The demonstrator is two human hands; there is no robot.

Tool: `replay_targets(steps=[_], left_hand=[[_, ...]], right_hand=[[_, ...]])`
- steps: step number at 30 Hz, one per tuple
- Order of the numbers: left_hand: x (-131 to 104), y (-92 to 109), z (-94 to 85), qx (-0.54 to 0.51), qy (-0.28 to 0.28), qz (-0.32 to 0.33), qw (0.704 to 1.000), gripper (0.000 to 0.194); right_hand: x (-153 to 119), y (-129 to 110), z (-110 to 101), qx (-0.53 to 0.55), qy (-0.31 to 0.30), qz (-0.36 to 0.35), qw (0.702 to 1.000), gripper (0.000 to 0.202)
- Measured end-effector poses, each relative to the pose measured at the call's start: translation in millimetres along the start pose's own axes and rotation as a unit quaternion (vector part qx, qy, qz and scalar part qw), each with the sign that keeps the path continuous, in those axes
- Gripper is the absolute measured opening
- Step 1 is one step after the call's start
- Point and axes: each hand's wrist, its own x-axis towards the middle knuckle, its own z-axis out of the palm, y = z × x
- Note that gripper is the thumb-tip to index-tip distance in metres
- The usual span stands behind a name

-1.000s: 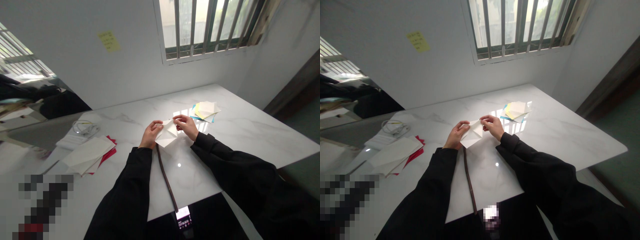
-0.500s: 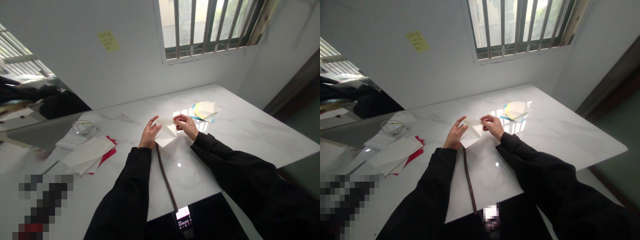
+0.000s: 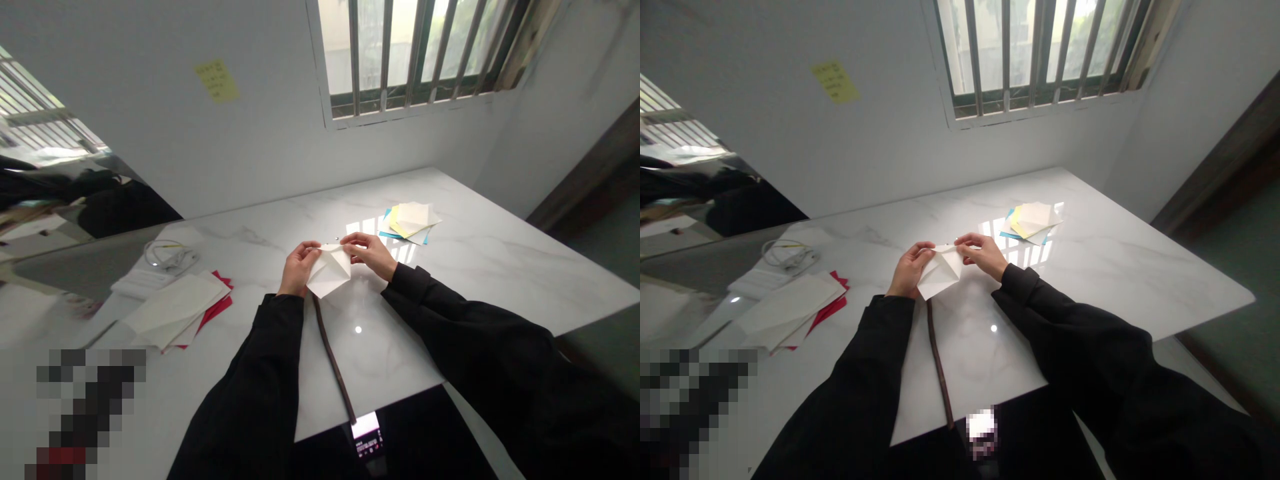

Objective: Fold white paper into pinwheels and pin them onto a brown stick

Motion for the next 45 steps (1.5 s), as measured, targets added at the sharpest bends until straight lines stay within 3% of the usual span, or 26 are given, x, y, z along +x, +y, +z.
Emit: replay_targets(steps=[8,20,30,36,45], left_hand=[[-0.8,3.3,3.1,-0.039,-0.014,-0.018,0.999,0.035],[-2.9,1.5,0.1,-0.001,-0.044,-0.012,0.999,0.06],[-0.8,4.8,-5.9,-0.046,-0.078,-0.05,0.995,0.074],[1.4,5.0,-16.9,-0.034,-0.144,-0.077,0.986,0.067],[0.0,1.1,-10.7,-0.025,-0.121,-0.066,0.99,0.064]], right_hand=[[-0.2,2.6,-0.2,-0.032,-0.03,-0.005,0.999,0.039],[-2.1,-1.7,2.1,-0.025,-0.045,0.001,0.999,0.029],[2.1,5.1,0.0,-0.028,-0.006,-0.019,0.999,0.034],[2.1,2.6,-2.7,-0.006,0.01,-0.011,1.0,0.048],[2.3,6.3,-4.2,0.029,-0.014,0.008,0.999,0.051]])
